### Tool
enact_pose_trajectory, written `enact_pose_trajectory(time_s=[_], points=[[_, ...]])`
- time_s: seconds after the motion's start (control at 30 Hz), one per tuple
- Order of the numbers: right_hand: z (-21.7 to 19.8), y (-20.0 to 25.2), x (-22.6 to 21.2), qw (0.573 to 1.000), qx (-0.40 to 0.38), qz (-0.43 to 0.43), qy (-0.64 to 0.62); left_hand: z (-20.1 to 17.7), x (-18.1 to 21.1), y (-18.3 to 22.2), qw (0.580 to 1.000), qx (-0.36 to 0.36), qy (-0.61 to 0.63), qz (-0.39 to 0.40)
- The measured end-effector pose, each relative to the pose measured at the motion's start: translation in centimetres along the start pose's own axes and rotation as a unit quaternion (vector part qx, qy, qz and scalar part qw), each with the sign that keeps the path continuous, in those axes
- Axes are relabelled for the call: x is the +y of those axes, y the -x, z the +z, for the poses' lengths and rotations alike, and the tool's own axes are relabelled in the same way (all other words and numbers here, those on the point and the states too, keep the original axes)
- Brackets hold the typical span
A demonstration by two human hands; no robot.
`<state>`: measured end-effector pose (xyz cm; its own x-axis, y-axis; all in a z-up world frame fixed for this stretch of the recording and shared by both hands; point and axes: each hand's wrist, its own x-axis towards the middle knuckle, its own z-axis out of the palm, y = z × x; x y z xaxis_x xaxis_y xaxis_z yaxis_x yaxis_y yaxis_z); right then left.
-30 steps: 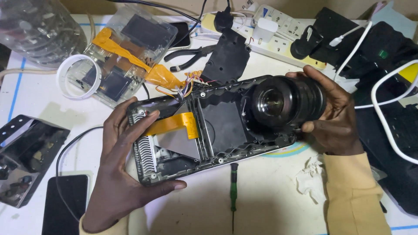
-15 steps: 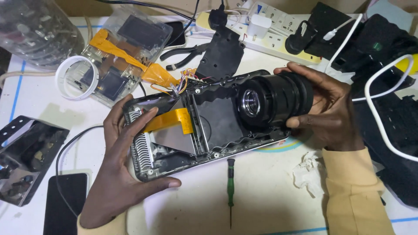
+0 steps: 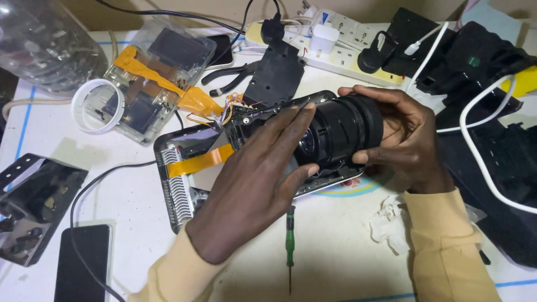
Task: Reassembling the internal lens housing and connecting ribbon cables inside a projector.
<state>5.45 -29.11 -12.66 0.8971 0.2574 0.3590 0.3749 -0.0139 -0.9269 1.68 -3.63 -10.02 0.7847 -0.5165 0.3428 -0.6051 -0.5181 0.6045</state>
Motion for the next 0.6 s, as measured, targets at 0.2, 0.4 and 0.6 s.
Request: enact_pose_trajectory(time_s=[0.2, 0.4, 0.6], points=[[-0.3, -0.1, -0.3, 0.999, -0.006, 0.042, -0.021, 0.3, 0.4, -0.6, 1.0, 0.023, 0.011, 0.009], [0.5, -0.2, -2.0, 0.996, -0.007, 0.086, 0.005, 1.0, 0.3, -0.3, 0.999, 0.039, 0.011, -0.013], [-0.4, 0.1, -1.1, 0.995, -0.033, 0.093, 0.01, 1.3, 0.1, -0.2, 0.998, 0.049, -0.02, -0.017]])
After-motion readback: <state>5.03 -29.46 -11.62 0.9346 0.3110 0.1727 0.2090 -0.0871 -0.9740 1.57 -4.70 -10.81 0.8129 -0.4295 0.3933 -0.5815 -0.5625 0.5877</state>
